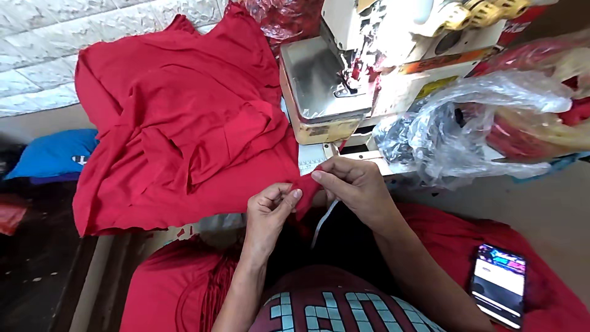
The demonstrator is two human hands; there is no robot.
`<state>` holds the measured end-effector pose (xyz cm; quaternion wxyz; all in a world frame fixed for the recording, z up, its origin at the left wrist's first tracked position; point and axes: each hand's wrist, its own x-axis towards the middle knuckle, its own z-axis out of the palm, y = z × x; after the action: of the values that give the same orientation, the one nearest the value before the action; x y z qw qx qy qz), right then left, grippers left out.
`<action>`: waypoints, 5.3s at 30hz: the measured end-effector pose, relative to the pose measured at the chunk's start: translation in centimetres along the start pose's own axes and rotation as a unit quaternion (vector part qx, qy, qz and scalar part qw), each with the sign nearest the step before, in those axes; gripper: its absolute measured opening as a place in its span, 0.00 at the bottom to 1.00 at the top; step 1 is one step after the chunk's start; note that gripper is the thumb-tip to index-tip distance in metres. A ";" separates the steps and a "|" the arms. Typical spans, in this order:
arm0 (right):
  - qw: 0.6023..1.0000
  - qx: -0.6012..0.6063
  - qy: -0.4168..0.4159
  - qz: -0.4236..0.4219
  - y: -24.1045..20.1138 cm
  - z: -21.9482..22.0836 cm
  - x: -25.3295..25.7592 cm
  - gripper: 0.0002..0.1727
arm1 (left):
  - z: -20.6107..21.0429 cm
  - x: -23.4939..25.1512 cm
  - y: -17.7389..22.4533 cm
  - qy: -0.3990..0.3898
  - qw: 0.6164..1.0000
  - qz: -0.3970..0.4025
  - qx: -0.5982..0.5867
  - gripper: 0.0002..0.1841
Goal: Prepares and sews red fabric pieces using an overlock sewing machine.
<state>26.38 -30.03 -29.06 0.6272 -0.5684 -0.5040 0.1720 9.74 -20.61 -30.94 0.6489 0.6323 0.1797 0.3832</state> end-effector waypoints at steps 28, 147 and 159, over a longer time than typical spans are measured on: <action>0.962 0.161 -0.211 0.065 2.5 0.4 -1.1 0.08 | -2.4 0.7 1.5 -0.151 0.985 -0.062 0.062 0.15; 0.863 -0.300 -0.258 -0.313 -1.4 5.0 14.2 0.11 | -9.6 6.0 6.6 0.034 0.810 0.181 0.557 0.11; 0.843 -0.298 -0.400 -0.201 0.5 7.3 21.2 0.08 | -11.7 10.4 5.4 -0.031 0.786 0.157 0.597 0.10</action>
<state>29.68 -9.21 -21.34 0.1931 -0.4959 -0.8412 0.0961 6.51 -5.56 -24.70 0.0786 0.9245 0.2507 0.2763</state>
